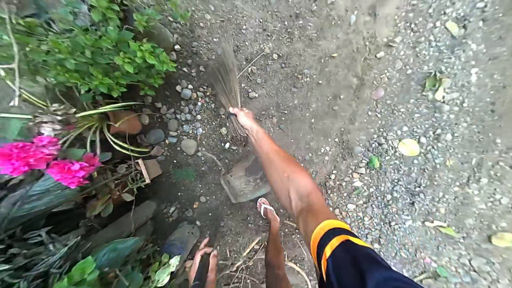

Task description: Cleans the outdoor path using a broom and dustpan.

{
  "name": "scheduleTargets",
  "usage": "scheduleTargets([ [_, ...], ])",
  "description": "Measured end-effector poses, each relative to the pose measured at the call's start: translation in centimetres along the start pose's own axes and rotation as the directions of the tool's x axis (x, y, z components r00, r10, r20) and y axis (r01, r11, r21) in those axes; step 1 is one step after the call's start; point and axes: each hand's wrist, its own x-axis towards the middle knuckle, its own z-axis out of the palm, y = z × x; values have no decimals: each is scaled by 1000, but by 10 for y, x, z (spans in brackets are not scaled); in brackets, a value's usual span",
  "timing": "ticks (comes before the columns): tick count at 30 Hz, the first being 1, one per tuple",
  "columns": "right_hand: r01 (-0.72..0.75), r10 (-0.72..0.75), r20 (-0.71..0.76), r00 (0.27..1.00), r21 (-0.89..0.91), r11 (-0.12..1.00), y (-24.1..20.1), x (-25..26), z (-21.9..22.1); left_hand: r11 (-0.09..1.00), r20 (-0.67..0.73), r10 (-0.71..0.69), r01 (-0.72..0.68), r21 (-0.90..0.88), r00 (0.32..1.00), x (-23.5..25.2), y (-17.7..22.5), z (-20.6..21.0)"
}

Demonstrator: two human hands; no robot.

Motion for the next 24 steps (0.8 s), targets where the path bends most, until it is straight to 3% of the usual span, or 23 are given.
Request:
scheduleTargets([
  [2,30,-4,-214,977,115,993,7,-35,8,1000,4,-17,17,-15,1000,-3,0,-3],
  [5,205,-96,-507,857,164,965,60,-116,-18,1000,18,2,-2,2,1000,-1,-1,-6],
  [7,231,-123,-578,806,116,966,89,-166,-50,1000,24,15,-16,8,1000,1,0,-7],
  [9,208,-162,-511,844,33,978,99,-196,-76,999,31,48,-48,15,998,7,-1,-5],
  [11,168,-161,-377,912,-16,986,89,-193,-85,997,36,79,-80,10,996,6,-4,-4],
  [13,93,-89,-184,979,12,996,61,-149,-78,997,53,74,-74,9,996,10,-3,-1],
  [16,-25,18,49,999,165,986,25,-54,-54,1000,71,8,-10,29,997,11,9,4],
  [18,-95,110,-33,993,302,948,-1,-34,-29,999,57,-4,2,41,998,9,15,10],
  [20,-68,164,-187,969,436,897,-14,-61,-11,999,46,12,-13,29,999,9,14,16],
  [24,154,-2,-434,901,316,936,45,-154,-25,1000,47,-5,3,26,999,11,20,18],
])
